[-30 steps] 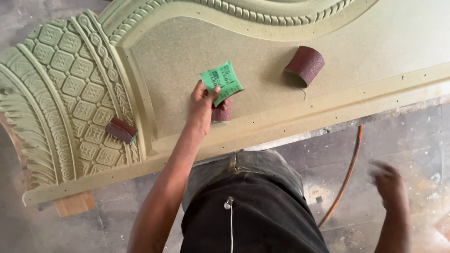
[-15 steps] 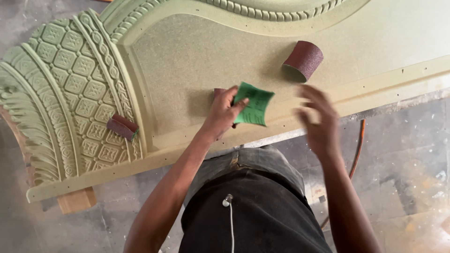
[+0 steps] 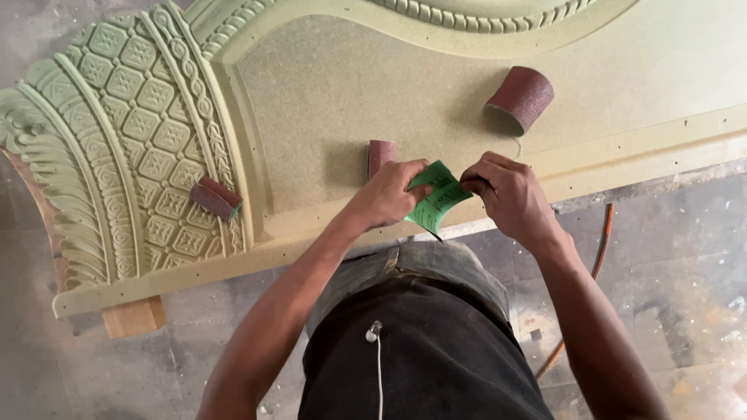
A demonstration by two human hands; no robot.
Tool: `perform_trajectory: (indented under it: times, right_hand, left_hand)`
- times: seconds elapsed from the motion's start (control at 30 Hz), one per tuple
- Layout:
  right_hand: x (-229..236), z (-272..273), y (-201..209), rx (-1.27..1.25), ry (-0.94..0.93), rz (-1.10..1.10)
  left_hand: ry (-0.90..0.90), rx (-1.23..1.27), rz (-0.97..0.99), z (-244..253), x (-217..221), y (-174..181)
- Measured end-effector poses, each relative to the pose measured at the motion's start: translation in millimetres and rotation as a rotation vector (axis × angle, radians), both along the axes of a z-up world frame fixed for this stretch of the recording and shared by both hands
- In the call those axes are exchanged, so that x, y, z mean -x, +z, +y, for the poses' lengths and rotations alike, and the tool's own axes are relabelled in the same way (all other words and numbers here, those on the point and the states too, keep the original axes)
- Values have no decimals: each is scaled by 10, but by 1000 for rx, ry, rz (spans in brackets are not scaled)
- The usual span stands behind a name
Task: The person adjusts a spray gun, applies a coating to a carved wooden headboard, and then handles several pieces of sandpaper.
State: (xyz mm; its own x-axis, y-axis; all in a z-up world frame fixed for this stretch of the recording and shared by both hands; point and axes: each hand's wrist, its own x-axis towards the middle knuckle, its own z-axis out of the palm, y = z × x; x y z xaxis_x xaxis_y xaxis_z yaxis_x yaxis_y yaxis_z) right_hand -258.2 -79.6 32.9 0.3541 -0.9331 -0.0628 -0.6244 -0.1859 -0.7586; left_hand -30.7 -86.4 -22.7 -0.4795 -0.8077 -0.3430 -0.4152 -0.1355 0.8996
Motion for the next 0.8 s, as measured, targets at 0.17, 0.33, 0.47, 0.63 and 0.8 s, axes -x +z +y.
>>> perform_trajectory:
  times: [0.17, 0.33, 0.47, 0.63, 0.8]
  right_hand:
    - [199, -5, -339, -112, 18, 20]
    - [941, -172, -487, -58, -326, 48]
    - [1017, -121, -557, -185, -407, -41]
    - [910, 436, -794, -773, -11, 161]
    - [1199, 814, -861, -602, 183, 675]
  left_hand:
    - [-120, -98, 9, -68, -81, -146]
    - [-83, 31, -156, -160, -626, -159]
    - [144, -239, -122, -90, -591, -86]
    - [462, -301, 243, -72, -380, -106]
    - [572, -296, 338, -42, -330, -63]
